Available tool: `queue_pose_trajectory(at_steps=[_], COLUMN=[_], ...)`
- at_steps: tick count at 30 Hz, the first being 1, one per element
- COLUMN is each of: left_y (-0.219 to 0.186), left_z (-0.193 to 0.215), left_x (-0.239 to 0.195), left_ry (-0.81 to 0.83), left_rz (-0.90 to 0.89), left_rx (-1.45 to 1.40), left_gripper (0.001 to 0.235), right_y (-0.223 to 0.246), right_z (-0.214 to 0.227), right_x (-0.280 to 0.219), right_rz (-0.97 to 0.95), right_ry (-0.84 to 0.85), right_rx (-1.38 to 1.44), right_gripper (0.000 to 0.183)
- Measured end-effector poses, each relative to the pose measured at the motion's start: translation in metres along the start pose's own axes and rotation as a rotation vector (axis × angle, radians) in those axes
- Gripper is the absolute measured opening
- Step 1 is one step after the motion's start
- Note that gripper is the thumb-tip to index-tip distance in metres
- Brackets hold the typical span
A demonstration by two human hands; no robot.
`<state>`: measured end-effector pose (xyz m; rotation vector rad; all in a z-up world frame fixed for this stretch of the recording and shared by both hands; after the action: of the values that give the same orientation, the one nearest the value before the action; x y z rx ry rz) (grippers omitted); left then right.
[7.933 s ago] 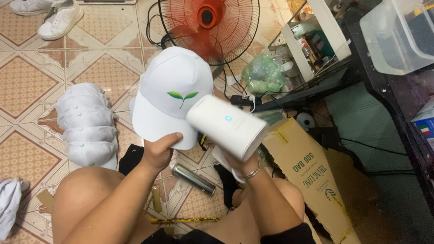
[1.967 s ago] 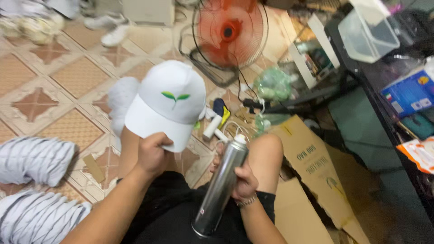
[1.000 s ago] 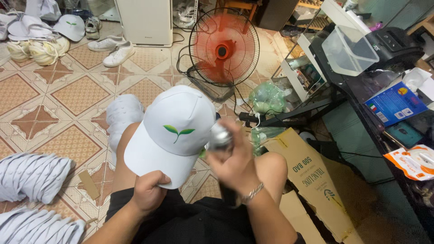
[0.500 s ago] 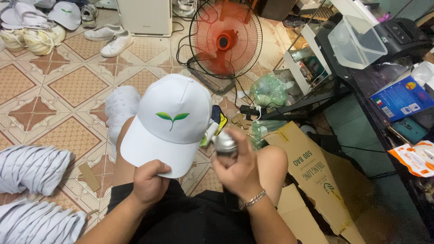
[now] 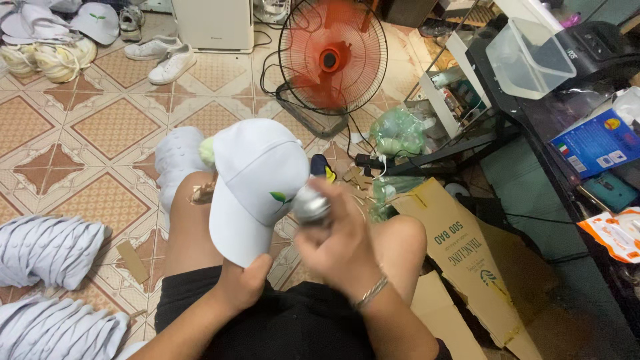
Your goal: The person cleans a white baseball cap by wiping it with a cloth, drying it with a hair dryer, and spraying it with a can. The person repeats this process on multiple caps.
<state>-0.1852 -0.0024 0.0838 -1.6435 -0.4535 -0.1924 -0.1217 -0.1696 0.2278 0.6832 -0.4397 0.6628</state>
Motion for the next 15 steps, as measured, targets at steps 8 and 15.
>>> queue_pose_trajectory(at_steps=[8,15], left_y=[0.016,0.065], left_z=[0.002,0.033], left_x=[-0.009,0.005], left_ry=[0.152,0.132], left_rz=[-0.053,-0.136], left_rx=[0.227,0.481], left_gripper=[0.014,0.007], right_y=[-0.028,-0.055], right_z=[-0.009,-0.080], right_x=[0.012,-0.043], right_rz=[-0.336,-0.165], right_ry=[0.058,0.117], right_rx=[0.052,0.009], right_gripper=[0.066,0.067])
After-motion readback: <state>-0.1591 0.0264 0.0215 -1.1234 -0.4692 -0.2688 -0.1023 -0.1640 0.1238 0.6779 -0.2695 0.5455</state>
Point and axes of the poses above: each hand's wrist, its own x-axis towards the middle knuckle, its own z-axis out of the back of the hand, y = z × x, the point moved 3 cm from there along x, towards the middle knuckle, and after that the axes turned 15 degrees about -x, right-handed, at the moved point
